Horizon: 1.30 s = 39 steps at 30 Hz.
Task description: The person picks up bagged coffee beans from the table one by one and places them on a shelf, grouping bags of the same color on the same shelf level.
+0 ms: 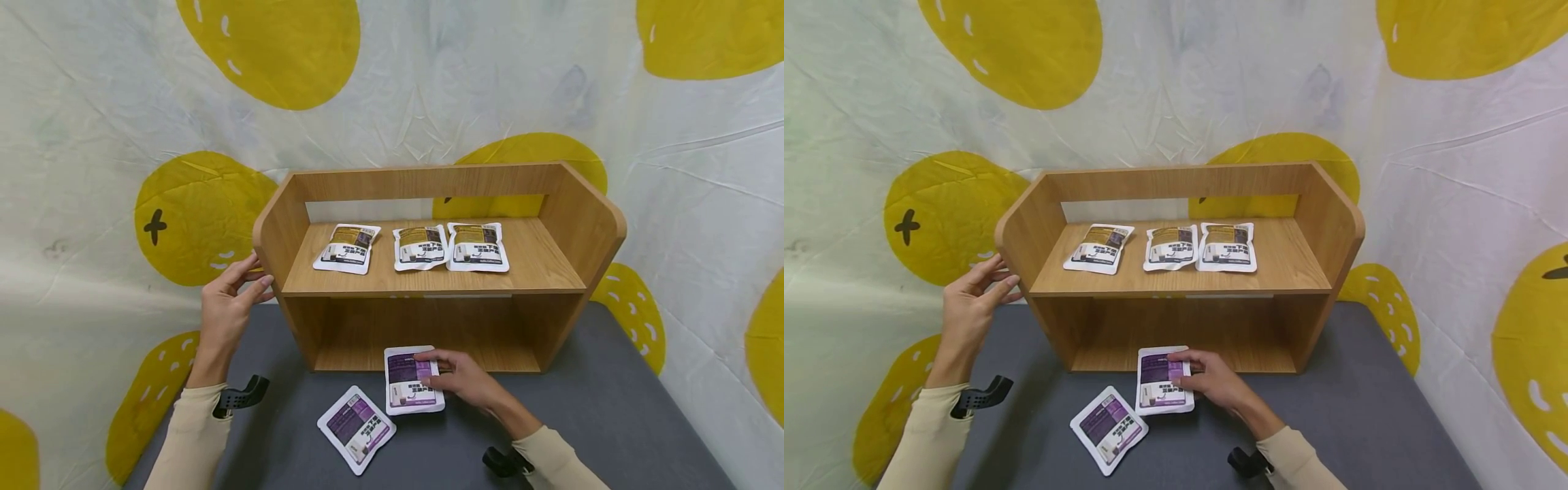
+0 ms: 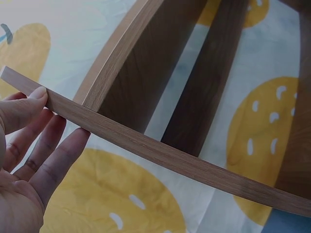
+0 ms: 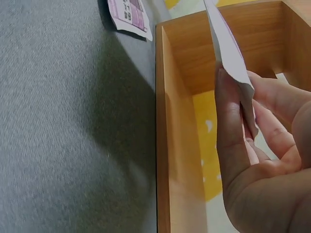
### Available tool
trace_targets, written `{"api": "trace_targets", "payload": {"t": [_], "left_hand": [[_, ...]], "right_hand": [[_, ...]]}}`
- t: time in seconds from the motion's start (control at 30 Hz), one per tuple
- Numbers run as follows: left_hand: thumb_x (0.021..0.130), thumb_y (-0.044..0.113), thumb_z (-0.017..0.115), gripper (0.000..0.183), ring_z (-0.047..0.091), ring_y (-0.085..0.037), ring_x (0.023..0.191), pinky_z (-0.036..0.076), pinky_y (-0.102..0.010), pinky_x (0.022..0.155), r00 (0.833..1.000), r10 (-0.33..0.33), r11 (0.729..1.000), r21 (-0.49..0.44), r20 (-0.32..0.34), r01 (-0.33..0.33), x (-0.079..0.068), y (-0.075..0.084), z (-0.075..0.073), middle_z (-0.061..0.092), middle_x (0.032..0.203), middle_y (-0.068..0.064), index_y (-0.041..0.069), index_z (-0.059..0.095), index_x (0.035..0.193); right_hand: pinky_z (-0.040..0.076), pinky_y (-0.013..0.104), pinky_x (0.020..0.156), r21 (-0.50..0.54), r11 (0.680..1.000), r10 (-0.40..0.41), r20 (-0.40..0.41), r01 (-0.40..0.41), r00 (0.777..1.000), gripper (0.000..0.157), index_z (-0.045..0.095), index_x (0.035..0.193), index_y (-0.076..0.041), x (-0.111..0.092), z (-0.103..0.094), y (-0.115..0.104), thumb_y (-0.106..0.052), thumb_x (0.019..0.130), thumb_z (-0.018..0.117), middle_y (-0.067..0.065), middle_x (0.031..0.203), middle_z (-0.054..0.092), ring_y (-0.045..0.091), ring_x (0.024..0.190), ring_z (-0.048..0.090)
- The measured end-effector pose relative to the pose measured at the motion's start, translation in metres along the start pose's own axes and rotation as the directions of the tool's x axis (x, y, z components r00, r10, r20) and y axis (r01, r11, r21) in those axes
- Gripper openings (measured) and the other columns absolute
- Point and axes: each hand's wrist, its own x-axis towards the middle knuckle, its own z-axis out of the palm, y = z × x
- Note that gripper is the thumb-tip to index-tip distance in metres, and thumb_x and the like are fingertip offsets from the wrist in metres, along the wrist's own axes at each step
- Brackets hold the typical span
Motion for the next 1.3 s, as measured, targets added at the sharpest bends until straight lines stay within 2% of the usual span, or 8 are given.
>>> {"api": "trace_targets", "payload": {"t": [0.17,0.27,0.43,0.63,0.8,1.03,1.17,1.3], "left_hand": [[0.092,-0.004,0.07,0.05,0.07,-0.015,0.102,0.063,-0.03,0.073,1.0,0.002,1.0,0.015,-0.002,-0.002,0.0,0.0,0.0,0.065,0.12,-0.008,0.012,0.064,0.139],[0.092,-0.003,0.07,0.05,0.07,-0.015,0.102,0.063,-0.03,0.074,1.0,0.001,1.0,0.029,-0.002,-0.001,0.0,0.0,0.0,0.065,0.121,-0.008,0.013,0.064,0.139],[0.092,-0.002,0.071,0.05,0.07,-0.016,0.102,0.063,-0.03,0.074,1.0,-0.004,1.0,0.03,-0.004,0.004,0.0,0.0,0.001,0.065,0.12,-0.008,0.013,0.064,0.139],[0.092,-0.003,0.071,0.05,0.07,-0.015,0.101,0.063,-0.029,0.073,1.0,-0.002,1.0,0.027,-0.006,0.002,0.0,0.0,0.001,0.066,0.119,-0.007,0.013,0.064,0.139],[0.091,-0.005,0.07,0.05,0.07,-0.015,0.101,0.063,-0.03,0.072,1.0,0.001,1.0,0.009,-0.009,-0.001,0.0,0.0,0.001,0.066,0.119,-0.007,0.012,0.064,0.139],[0.091,-0.004,0.071,0.05,0.07,-0.017,0.099,0.063,-0.031,0.072,1.0,-0.003,1.0,0.008,-0.018,0.003,-0.001,0.0,0.001,0.066,0.119,-0.008,0.012,0.065,0.138],[0.09,-0.005,0.072,0.05,0.07,-0.018,0.098,0.063,-0.031,0.072,1.0,-0.002,1.0,-0.001,-0.018,0.002,0.0,0.0,0.001,0.066,0.119,-0.008,0.011,0.065,0.137],[0.09,-0.005,0.072,0.05,0.07,-0.018,0.098,0.063,-0.031,0.072,1.0,0.001,1.0,-0.006,-0.015,-0.001,0.0,0.0,0.001,0.066,0.119,-0.009,0.01,0.065,0.137]], "right_hand": [[0.059,0.027,0.08,-0.057,0.998,-0.003,-0.033,0.001,0.999,0.04,0.067,0.134,-0.01,0.004,0.007,0.001,-0.019,0.096,0.073,0.018,0.136,0.059,0.025,0.106,0.061],[0.059,0.026,0.08,-0.022,1.0,0.004,-0.022,-0.004,1.0,0.041,0.066,0.134,-0.008,0.006,0.011,0.003,-0.018,0.095,0.073,0.018,0.13,0.061,0.023,0.102,0.063],[0.061,0.026,0.08,0.08,0.997,-0.011,0.042,0.008,0.999,0.052,0.058,0.14,0.0,0.009,0.017,0.004,-0.008,0.091,0.075,0.021,0.12,0.065,0.022,0.097,0.068],[0.061,0.026,0.081,0.134,0.991,-0.037,0.079,0.026,0.996,0.055,0.053,0.141,0.005,0.011,0.026,0.004,-0.003,0.091,0.074,0.025,0.121,0.064,0.023,0.098,0.068],[0.061,0.026,0.081,0.159,0.987,-0.031,0.079,0.018,0.996,0.048,0.055,0.139,0.004,0.014,0.034,0.003,-0.007,0.095,0.071,0.024,0.124,0.064,0.021,0.097,0.069],[0.063,0.029,0.077,0.144,0.99,0.005,0.034,-0.01,0.999,0.042,0.061,0.134,0.001,0.02,0.045,0.002,-0.014,0.096,0.071,0.019,0.122,0.063,0.02,0.093,0.069],[0.063,0.031,0.082,0.179,0.984,0.005,0.029,-0.01,1.0,0.044,0.059,0.136,0.003,0.023,0.049,0.003,-0.008,0.095,0.072,0.021,0.122,0.062,0.022,0.097,0.069],[0.061,0.027,0.082,0.188,0.982,-0.005,0.044,-0.004,0.999,0.052,0.056,0.139,0.004,0.027,0.052,0.006,-0.002,0.09,0.074,0.022,0.121,0.063,0.021,0.097,0.068]]}}
